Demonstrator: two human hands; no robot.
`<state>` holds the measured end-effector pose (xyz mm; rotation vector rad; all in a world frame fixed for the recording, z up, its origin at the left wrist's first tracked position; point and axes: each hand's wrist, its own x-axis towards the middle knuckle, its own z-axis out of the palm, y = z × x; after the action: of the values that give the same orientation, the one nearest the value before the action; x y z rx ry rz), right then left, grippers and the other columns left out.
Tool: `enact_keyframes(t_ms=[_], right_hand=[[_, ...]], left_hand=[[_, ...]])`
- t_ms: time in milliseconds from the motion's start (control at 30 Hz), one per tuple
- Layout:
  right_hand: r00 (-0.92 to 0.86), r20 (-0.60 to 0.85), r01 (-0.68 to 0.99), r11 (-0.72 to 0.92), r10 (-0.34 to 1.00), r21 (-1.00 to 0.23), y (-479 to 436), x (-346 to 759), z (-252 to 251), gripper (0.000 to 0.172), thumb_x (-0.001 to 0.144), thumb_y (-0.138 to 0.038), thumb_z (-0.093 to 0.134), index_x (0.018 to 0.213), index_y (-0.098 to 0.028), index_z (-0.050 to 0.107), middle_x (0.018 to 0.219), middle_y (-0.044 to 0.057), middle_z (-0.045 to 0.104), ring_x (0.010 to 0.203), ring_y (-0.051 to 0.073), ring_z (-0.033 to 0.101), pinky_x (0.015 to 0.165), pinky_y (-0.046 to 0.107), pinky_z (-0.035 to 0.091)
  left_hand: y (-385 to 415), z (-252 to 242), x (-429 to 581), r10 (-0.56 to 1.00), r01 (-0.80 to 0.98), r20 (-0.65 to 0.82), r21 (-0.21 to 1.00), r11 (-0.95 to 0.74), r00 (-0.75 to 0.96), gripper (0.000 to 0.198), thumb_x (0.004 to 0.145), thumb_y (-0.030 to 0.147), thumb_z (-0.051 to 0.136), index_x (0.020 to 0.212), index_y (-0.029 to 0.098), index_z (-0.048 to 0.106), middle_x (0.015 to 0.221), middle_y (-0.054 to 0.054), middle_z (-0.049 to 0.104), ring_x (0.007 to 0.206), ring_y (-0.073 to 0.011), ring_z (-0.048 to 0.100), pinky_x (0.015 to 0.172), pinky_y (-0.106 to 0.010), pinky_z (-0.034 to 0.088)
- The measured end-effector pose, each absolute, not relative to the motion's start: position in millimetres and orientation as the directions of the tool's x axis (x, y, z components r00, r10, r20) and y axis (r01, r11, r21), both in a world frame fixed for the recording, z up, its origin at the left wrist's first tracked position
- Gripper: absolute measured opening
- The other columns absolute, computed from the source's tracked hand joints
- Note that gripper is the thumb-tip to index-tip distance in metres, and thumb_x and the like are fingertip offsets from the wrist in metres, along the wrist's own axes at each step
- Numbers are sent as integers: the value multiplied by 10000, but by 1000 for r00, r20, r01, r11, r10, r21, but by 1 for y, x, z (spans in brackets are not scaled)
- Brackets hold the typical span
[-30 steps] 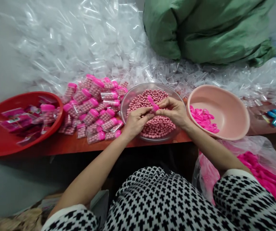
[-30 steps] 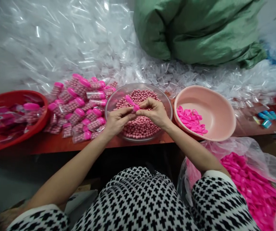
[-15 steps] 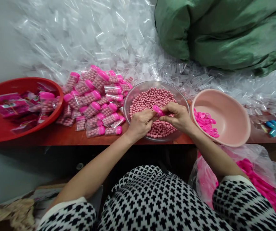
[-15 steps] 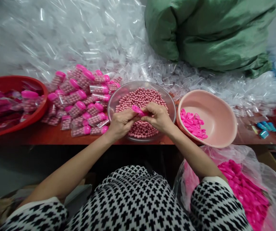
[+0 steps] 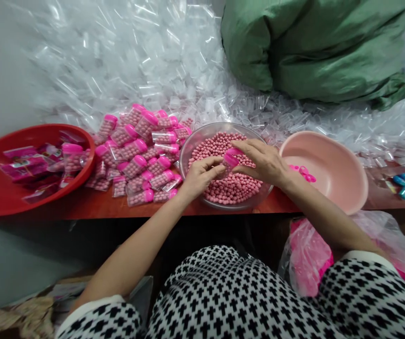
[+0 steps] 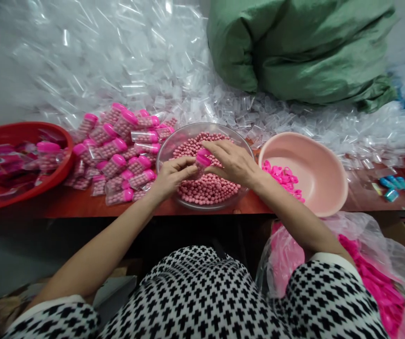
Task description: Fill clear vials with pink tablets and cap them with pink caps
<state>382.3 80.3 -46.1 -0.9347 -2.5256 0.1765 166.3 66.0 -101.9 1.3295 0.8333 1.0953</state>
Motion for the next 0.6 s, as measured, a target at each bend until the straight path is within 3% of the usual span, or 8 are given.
enact_keyframes(t_ms=[133, 200, 433, 600], right_hand=[[-593, 446, 653, 725, 670, -221, 70, 373, -76, 808, 895, -510, 685, 1532, -121, 377, 1369, 219, 610, 1261, 348, 594, 1087, 519, 500], [-566, 494, 683, 711, 660, -166, 68, 365, -86, 861, 885, -541, 677, 1533, -74, 351, 1382, 251, 582, 1271, 369, 578, 1084, 538, 493], [-505, 564, 745, 660, 653, -97, 71, 353, -95, 814, 841, -652, 619, 1402, -71, 515, 1105, 228, 700, 989, 377, 676, 844, 491, 563], [-464, 569, 774, 623, 679, -113, 53, 346, -88, 732, 838, -600, 624, 1345, -78, 543, 982, 193, 712, 888, 353, 675, 770, 462, 560]], left_hand=[[69, -102, 169, 962, -221, 75, 975, -16, 262, 388, 705, 463, 826, 922, 154, 735, 765, -15, 669, 680, -143, 585, 649, -263, 507], [69, -103, 172, 969, -248, 63, 969, -3, 237, 375, 687, 450, 836, 889, 158, 714, 749, -5, 654, 662, -132, 567, 643, -256, 494], [56, -97, 180, 985, -278, 94, 959, -50, 145, 335, 676, 422, 817, 820, 154, 677, 731, 3, 642, 693, -134, 579, 695, -267, 496], [35, -92, 179, 989, -334, 54, 943, -4, 139, 393, 625, 438, 849, 818, 149, 666, 717, 9, 639, 671, -123, 593, 682, -262, 513]])
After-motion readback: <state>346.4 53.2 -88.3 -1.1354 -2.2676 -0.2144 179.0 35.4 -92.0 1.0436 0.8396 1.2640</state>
